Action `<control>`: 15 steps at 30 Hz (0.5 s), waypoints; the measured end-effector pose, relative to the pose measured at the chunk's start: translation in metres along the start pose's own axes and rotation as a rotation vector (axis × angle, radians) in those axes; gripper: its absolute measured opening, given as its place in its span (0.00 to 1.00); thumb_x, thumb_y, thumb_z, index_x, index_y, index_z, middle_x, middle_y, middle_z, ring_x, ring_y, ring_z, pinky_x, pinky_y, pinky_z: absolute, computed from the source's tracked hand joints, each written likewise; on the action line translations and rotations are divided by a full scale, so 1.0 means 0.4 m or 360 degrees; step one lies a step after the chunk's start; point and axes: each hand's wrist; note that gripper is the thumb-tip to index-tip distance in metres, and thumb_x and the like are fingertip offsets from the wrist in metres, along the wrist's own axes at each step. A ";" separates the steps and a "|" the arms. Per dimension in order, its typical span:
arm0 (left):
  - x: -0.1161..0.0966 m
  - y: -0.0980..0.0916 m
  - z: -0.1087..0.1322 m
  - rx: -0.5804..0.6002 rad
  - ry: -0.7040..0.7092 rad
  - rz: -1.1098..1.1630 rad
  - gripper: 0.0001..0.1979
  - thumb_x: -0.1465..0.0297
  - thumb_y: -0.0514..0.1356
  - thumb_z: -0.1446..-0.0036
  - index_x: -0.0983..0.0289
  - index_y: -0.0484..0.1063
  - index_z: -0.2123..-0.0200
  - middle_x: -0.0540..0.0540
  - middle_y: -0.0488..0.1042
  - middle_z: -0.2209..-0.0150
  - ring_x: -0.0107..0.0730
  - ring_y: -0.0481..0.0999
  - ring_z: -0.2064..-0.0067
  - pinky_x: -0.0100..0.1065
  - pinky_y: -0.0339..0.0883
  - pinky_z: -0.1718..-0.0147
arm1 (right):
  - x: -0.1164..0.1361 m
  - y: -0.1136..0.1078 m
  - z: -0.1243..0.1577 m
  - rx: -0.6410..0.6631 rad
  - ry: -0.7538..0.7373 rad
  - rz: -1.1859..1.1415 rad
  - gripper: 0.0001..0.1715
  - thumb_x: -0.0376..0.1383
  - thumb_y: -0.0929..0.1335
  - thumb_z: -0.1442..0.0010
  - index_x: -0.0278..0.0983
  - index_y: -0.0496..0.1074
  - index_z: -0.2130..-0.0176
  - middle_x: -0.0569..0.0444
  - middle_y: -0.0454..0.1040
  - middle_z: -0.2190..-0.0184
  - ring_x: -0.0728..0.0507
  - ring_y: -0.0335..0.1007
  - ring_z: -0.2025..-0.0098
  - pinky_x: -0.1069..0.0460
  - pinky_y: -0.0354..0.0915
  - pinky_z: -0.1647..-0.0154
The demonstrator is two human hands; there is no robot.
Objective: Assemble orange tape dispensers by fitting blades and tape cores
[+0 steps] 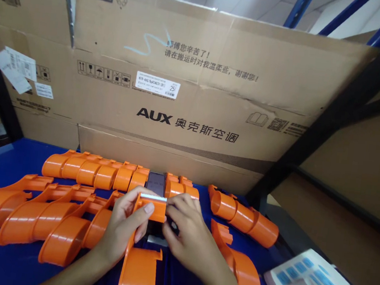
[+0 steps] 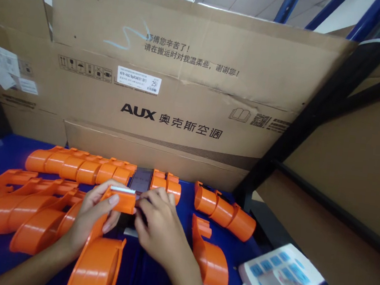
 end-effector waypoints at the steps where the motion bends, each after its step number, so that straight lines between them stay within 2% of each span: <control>1: 0.001 0.002 -0.001 -0.0009 -0.0018 -0.0011 0.11 0.60 0.64 0.39 0.62 0.72 0.59 0.42 0.62 0.83 0.18 0.55 0.86 0.23 0.51 0.85 | -0.004 -0.007 0.002 -0.0085 0.0009 -0.0055 0.09 0.28 0.66 0.33 0.39 0.74 0.62 0.50 0.76 0.57 0.38 0.67 0.52 0.41 0.61 0.51; 6: 0.004 0.012 -0.002 -0.0037 -0.0112 -0.0077 0.12 0.59 0.64 0.39 0.61 0.70 0.59 0.39 0.58 0.85 0.17 0.53 0.87 0.21 0.49 0.86 | -0.005 -0.027 0.012 -0.0490 0.0054 -0.0452 0.10 0.31 0.65 0.30 0.42 0.74 0.54 0.51 0.77 0.59 0.41 0.70 0.55 0.43 0.63 0.50; 12: 0.013 0.014 -0.001 -0.0002 -0.0144 -0.0108 0.13 0.59 0.64 0.39 0.60 0.68 0.59 0.39 0.59 0.83 0.17 0.54 0.87 0.21 0.47 0.86 | 0.022 0.000 0.007 -0.0568 0.0261 -0.0741 0.04 0.37 0.69 0.33 0.41 0.75 0.58 0.53 0.78 0.61 0.42 0.74 0.58 0.47 0.69 0.55; 15: 0.018 0.013 -0.001 0.0018 -0.0152 -0.0116 0.14 0.59 0.65 0.40 0.60 0.68 0.59 0.39 0.59 0.83 0.17 0.54 0.87 0.22 0.47 0.87 | 0.032 0.012 -0.001 -0.0625 0.0349 -0.0764 0.09 0.43 0.71 0.36 0.40 0.76 0.62 0.53 0.78 0.66 0.41 0.74 0.62 0.48 0.70 0.59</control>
Point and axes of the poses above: each hand's wrist, its own z-axis away from the middle knuckle, its own y-axis out of the palm, x = y × z
